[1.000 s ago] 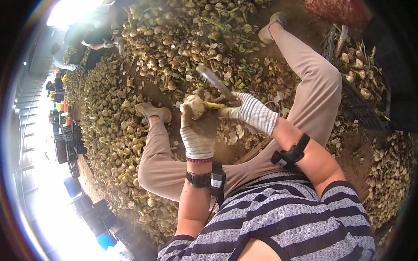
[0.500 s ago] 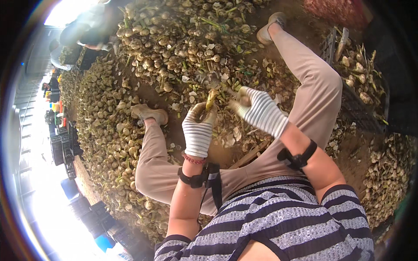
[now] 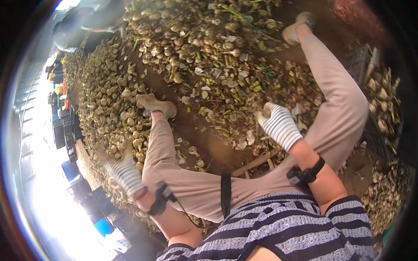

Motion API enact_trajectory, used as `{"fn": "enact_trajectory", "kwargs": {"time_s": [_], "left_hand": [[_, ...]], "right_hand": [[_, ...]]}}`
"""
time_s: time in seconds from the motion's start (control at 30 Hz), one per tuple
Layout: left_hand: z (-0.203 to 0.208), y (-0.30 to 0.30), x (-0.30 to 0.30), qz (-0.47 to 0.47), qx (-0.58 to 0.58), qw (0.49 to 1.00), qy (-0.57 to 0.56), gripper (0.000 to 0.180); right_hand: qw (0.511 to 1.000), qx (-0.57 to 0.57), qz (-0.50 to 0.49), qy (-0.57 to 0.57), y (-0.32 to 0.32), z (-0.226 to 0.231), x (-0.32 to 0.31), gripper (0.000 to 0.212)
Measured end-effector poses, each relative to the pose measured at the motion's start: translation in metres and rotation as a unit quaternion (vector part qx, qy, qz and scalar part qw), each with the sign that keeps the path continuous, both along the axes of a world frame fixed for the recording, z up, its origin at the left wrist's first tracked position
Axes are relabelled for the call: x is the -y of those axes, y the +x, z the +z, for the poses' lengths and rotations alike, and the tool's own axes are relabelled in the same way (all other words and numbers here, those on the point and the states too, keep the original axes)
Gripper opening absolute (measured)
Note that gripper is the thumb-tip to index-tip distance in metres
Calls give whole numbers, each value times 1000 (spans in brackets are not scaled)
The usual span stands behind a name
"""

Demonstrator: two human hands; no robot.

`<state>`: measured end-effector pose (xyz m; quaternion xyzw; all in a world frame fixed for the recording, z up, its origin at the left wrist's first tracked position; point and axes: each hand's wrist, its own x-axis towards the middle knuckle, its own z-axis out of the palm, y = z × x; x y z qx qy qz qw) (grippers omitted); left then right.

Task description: The person picks up garlic bulbs from a pile, trims the roots and stems using a knife, and places the finished bulbs into a crate.

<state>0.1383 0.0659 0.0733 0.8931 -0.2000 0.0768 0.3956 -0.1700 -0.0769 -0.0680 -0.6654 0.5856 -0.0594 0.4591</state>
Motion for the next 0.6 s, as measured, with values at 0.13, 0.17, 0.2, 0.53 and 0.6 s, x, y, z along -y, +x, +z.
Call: {"fn": "enact_trajectory", "kwargs": {"time_s": [0.13, 0.17, 0.2, 0.53, 0.6], "left_hand": [[-137, 18, 92, -267, -283, 920, 50, 35], [-174, 31, 112, -239, -296, 924, 29, 35], [-206, 41, 134, -214, -314, 925, 6, 35], [-297, 102, 246, -135, -175, 819, 530, 85], [-297, 97, 222, -185, -126, 844, 488, 88]], "right_hand": [[995, 53, 26, 76, 7, -1, 0, 33], [991, 72, 0, 114, 1, -10, -2, 34], [985, 86, -29, 150, -4, -15, -1, 35], [975, 33, -83, 201, -5, -27, 13, 52], [977, 32, -75, 197, -4, -25, 16, 56]]}}
